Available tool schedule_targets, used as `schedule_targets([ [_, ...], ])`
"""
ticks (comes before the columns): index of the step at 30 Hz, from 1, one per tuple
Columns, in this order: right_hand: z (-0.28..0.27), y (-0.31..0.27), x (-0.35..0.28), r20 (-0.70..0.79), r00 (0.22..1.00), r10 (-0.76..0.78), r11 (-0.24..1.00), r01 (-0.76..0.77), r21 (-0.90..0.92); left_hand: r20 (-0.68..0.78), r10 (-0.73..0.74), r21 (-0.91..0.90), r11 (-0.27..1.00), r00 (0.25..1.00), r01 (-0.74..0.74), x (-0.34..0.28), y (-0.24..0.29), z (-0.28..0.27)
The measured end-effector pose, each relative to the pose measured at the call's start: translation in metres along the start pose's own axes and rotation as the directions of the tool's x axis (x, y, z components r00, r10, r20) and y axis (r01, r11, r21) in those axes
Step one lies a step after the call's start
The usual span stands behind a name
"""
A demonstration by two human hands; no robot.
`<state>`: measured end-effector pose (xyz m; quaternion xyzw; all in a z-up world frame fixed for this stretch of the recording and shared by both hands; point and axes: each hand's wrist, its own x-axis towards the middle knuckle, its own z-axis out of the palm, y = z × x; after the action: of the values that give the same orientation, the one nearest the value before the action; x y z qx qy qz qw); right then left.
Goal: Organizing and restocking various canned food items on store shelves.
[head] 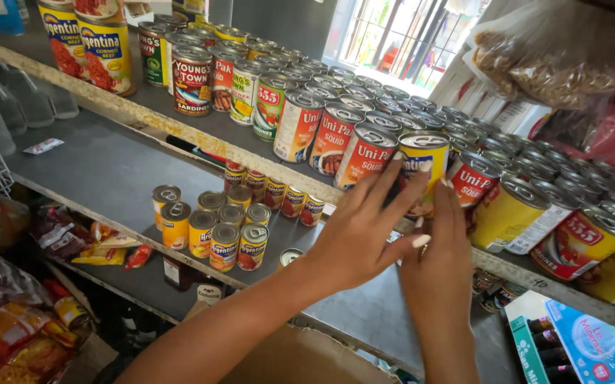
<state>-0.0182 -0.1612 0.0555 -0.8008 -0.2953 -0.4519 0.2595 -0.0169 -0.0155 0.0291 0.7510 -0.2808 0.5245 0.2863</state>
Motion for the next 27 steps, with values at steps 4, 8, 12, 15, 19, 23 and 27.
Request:
schedule_targets([
  [4,-0.006,0.004,0.008,0.145,0.977,0.159,0.987,-0.158,-0.020,-0.015,0.050,0.007,0.999,0.999,-0.050,0.013,0.007,0.000],
  [8,-0.023,0.010,0.008,0.173,0.976,0.133,0.972,-0.094,-0.216,0.018,0.101,-0.024,0.995,0.995,-0.101,0.019,0.009,0.000],
  [12,-0.041,0.023,0.000,0.078,0.994,0.077,0.951,-0.050,-0.306,-0.032,0.067,-0.062,0.996,0.997,-0.069,0.017,0.004,0.006],
  [15,-0.049,0.030,-0.011,-0.027,0.999,0.045,0.940,-0.051,-0.337,-0.045,-0.039,-0.077,0.996,0.998,0.035,0.026,0.006,0.004],
  [19,-0.053,0.028,-0.004,-0.093,0.993,0.078,0.943,-0.104,-0.316,0.080,-0.097,0.016,0.995,0.992,0.097,0.040,0.002,0.015],
  [23,-0.040,0.060,-0.007,-0.097,0.992,0.084,0.956,-0.108,-0.272,0.175,-0.099,-0.002,0.995,0.980,0.101,0.048,0.000,0.029],
  [27,-0.038,0.063,-0.004,-0.113,0.988,0.103,0.956,-0.130,-0.262,0.208,-0.095,-0.028,0.994,0.974,0.103,0.054,0.004,0.030],
])
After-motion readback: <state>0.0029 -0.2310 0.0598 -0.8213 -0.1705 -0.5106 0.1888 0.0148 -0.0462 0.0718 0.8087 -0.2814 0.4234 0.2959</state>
